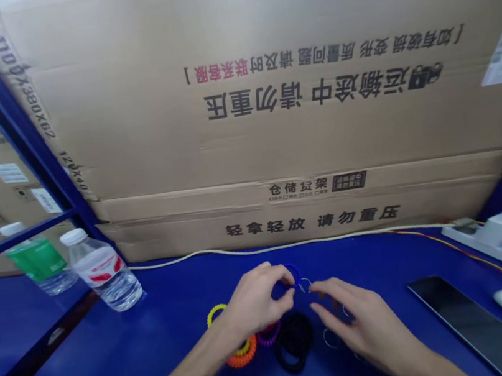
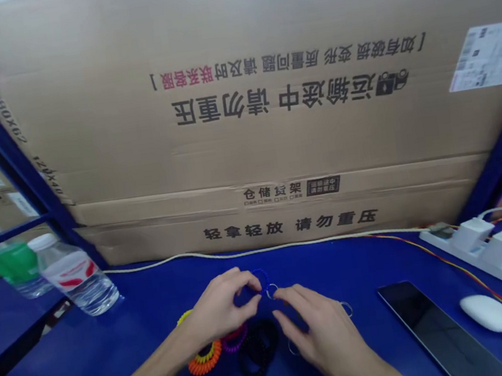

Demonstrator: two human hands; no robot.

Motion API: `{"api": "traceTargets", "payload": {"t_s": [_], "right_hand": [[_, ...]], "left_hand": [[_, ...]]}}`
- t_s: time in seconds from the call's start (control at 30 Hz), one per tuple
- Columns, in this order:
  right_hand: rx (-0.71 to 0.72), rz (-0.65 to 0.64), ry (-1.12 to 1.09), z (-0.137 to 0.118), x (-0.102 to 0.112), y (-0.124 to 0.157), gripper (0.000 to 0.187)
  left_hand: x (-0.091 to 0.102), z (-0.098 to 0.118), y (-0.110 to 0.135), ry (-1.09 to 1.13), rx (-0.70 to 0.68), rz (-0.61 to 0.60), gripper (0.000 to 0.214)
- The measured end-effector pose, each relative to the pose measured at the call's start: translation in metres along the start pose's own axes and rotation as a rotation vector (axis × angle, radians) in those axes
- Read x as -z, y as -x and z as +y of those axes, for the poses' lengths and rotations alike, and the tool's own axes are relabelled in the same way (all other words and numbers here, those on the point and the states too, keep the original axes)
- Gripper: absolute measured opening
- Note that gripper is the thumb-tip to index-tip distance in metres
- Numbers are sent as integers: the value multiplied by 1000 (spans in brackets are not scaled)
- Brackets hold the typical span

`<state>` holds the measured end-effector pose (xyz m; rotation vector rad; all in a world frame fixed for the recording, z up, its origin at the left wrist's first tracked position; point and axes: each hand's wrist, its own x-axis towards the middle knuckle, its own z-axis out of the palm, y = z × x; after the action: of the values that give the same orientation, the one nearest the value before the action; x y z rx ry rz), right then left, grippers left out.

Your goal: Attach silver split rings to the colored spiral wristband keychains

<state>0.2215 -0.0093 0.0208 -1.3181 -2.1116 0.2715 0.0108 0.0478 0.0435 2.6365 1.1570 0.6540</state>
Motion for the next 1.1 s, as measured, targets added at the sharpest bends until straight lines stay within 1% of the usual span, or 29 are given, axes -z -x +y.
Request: {"api": "traceTargets", "payload": {"t_s": [0.1,0.17,0.23,0.33,0.47,0.57,0.63,0.73,0.87,0.97,1.1], "right_hand": [[126,31,-7,-5,-9,5,24],[162,27,-37,-9,-15,7,22],[168,21,-116,-12,-18,8,20],[100,23,-248,-17,-18,7,16],[-64,15,-368,-22,-16,7,15],[-207,-26,-525,-26,-15,8,21],[-266,-49,-636,-28,-15,8,25],[-297,-46,-727,-30,-16,8,28],[-308,-19,-748,-28,-17,6,28],[-304,-19,-777,-26,-16,6,26],[-322,-54,-915,-23,-14,4,26]], "left_hand": [[8,16,30,127,6,77,9],[9,21,42,204,5,121,9],[9,22,48,240,7,139,8],[8,23,52,269,6,139,7],[5,25,55,258,-14,111,10],[3,25,56,213,-88,96,12],[3,24,57,157,-149,93,13],[4,24,58,85,-187,74,14],[6,27,59,56,-186,51,16],[6,28,59,60,-175,63,16],[3,27,58,85,-162,83,16]]}}
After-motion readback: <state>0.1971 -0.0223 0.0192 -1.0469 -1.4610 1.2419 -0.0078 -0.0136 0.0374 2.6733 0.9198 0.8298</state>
